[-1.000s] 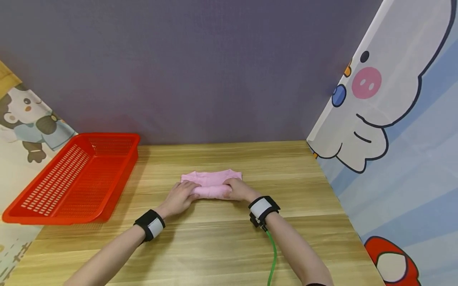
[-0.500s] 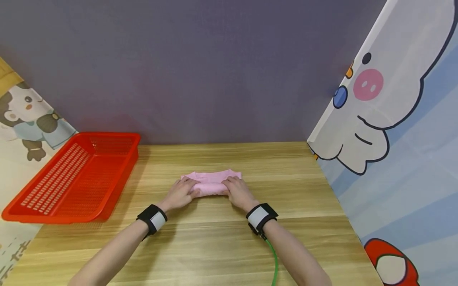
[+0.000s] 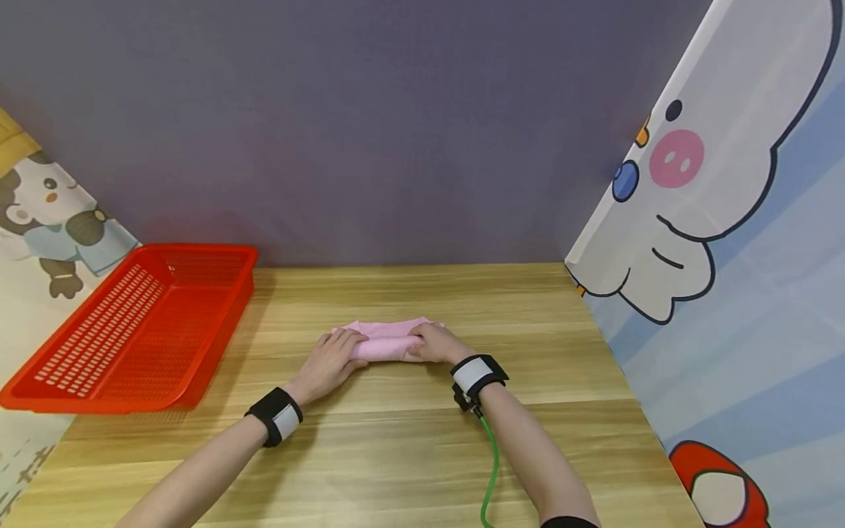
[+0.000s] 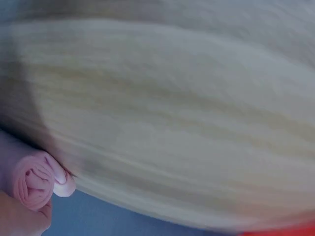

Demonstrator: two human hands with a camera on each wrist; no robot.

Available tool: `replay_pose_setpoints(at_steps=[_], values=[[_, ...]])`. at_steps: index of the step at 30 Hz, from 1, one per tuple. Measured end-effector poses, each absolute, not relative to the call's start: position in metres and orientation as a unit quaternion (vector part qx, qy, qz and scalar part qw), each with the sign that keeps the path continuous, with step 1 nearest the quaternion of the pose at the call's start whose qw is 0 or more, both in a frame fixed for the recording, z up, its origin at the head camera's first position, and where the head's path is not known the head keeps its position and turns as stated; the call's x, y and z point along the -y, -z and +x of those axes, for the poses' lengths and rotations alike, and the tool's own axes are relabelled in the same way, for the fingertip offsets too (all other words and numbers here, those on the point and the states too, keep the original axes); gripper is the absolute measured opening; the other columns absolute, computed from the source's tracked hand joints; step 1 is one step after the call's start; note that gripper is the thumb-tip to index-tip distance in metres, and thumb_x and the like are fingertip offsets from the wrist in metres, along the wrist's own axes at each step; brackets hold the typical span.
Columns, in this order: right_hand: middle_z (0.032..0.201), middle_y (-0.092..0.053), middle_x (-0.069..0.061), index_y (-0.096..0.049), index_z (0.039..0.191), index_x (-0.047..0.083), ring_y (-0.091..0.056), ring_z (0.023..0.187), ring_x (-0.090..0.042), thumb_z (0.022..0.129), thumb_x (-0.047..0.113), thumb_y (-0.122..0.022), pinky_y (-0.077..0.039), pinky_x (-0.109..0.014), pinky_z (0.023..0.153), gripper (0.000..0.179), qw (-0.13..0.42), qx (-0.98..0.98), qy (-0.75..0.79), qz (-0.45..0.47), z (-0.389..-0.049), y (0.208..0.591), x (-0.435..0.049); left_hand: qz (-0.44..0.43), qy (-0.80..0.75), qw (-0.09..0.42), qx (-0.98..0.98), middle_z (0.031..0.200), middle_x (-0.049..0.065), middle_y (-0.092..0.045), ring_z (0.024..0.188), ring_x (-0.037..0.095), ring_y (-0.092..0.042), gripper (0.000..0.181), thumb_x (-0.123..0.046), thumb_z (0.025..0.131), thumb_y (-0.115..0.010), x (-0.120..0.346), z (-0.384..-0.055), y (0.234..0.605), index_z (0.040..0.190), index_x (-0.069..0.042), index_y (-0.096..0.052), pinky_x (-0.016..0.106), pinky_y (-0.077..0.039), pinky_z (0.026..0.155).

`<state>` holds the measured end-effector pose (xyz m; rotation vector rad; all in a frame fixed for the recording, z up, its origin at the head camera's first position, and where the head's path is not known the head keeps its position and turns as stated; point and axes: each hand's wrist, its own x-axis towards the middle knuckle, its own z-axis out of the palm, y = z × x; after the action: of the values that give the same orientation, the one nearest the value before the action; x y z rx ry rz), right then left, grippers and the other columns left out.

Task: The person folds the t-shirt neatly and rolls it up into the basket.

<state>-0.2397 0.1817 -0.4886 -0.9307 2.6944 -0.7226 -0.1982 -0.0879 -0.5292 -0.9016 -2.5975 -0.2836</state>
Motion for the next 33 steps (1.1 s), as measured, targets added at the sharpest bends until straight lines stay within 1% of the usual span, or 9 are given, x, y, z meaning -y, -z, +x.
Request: replay_pose_setpoints(at_steps=[4,9,12,17,21,24,26,31,33], values=[[0.116,-0.072,-0.016,-0.070,0.116,-0.001,-0.066,0.111,-0.033,0.094,0.012,-0.066,-0.052,-0.046,0.098,0.026,0.102,-0.918,0.248,-0.293,-0.237,0.488,-0.181,-0.299,0.152,0.152,0.930,0.124,0.008,-0.066,0.118,0.028,-0.061,0.036,-0.029,0.096,-0.066,0.085,-0.201,0.528,0.125,-0.008,-0.061,0.054,-0.049,0.097],[0.132,-0.064,-0.018,-0.063,0.130,0.004,-0.058,0.126,-0.039,0.090,0.022,-0.074,-0.045,-0.057,0.107,0.046,0.035,-0.945,0.178,-0.272,-0.225,0.495,-0.180,-0.268,0.201,0.102,0.937,0.125,0.009,-0.068,0.119,0.030,-0.061,0.035,-0.029,0.096,-0.067,0.081,-0.207,0.521,0.124,-0.009,-0.064,0.056,-0.049,0.096],[0.139,-0.058,-0.016,-0.056,0.137,0.009,-0.053,0.130,-0.039,0.088,0.029,-0.077,-0.040,-0.060,0.110,0.057,-0.016,-0.953,0.141,-0.266,-0.218,0.502,-0.180,-0.256,0.213,0.072,0.940,0.127,0.013,-0.068,0.122,0.035,-0.061,0.035,-0.029,0.096,-0.067,0.080,-0.211,0.516,0.124,-0.007,-0.065,0.058,-0.048,0.096],[0.131,-0.062,-0.012,-0.060,0.130,0.010,-0.057,0.123,-0.035,0.090,0.027,-0.075,-0.043,-0.058,0.106,0.046,-0.091,-0.948,0.136,-0.274,-0.215,0.511,-0.179,-0.239,0.213,0.025,0.947,0.131,0.017,-0.066,0.127,0.039,-0.058,0.034,-0.027,0.099,-0.062,0.079,-0.217,0.508,0.125,-0.006,-0.065,0.062,-0.044,0.101],[0.123,-0.068,-0.011,-0.066,0.123,0.008,-0.062,0.115,-0.035,0.093,0.026,-0.071,-0.048,-0.058,0.099,0.035,-0.104,-0.946,0.138,-0.276,-0.219,0.513,-0.178,-0.228,0.202,0.002,0.953,0.134,0.015,-0.065,0.130,0.038,-0.056,0.036,-0.030,0.103,-0.055,0.078,-0.220,0.507,0.129,-0.007,-0.064,0.062,-0.040,0.108],[0.118,-0.071,-0.012,-0.070,0.117,0.007,-0.065,0.110,-0.035,0.093,0.024,-0.071,-0.051,-0.059,0.093,0.030,-0.087,-0.945,0.157,-0.275,-0.224,0.510,-0.176,-0.239,0.179,0.017,0.954,0.136,0.014,-0.064,0.131,0.038,-0.053,0.039,-0.033,0.104,-0.050,0.079,-0.220,0.510,0.132,-0.008,-0.062,0.060,-0.037,0.110],[0.113,-0.072,-0.012,-0.071,0.114,0.007,-0.067,0.107,-0.035,0.092,0.021,-0.072,-0.052,-0.060,0.090,0.026,-0.069,-0.944,0.172,-0.273,-0.228,0.507,-0.174,-0.259,0.148,0.050,0.953,0.136,0.014,-0.062,0.130,0.038,-0.053,0.043,-0.036,0.104,-0.051,0.081,-0.218,0.515,0.135,-0.008,-0.059,0.059,-0.039,0.109],[0.110,-0.072,-0.012,-0.072,0.114,0.007,-0.067,0.108,-0.036,0.092,0.019,-0.072,-0.049,-0.061,0.093,0.025,0.003,-0.948,0.194,-0.251,-0.238,0.501,-0.172,-0.297,0.085,0.158,0.938,0.133,0.013,-0.061,0.126,0.033,-0.055,0.051,-0.041,0.099,-0.061,0.087,-0.211,0.527,0.136,-0.008,-0.055,0.052,-0.046,0.104],[0.113,-0.072,-0.013,-0.072,0.116,0.006,-0.066,0.111,-0.036,0.093,0.020,-0.071,-0.047,-0.062,0.096,0.027,0.026,-0.950,0.199,-0.239,-0.242,0.500,-0.172,-0.297,0.088,0.178,0.934,0.131,0.011,-0.062,0.124,0.031,-0.057,0.047,-0.038,0.098,-0.063,0.088,-0.211,0.529,0.133,-0.008,-0.057,0.049,-0.047,0.103]])
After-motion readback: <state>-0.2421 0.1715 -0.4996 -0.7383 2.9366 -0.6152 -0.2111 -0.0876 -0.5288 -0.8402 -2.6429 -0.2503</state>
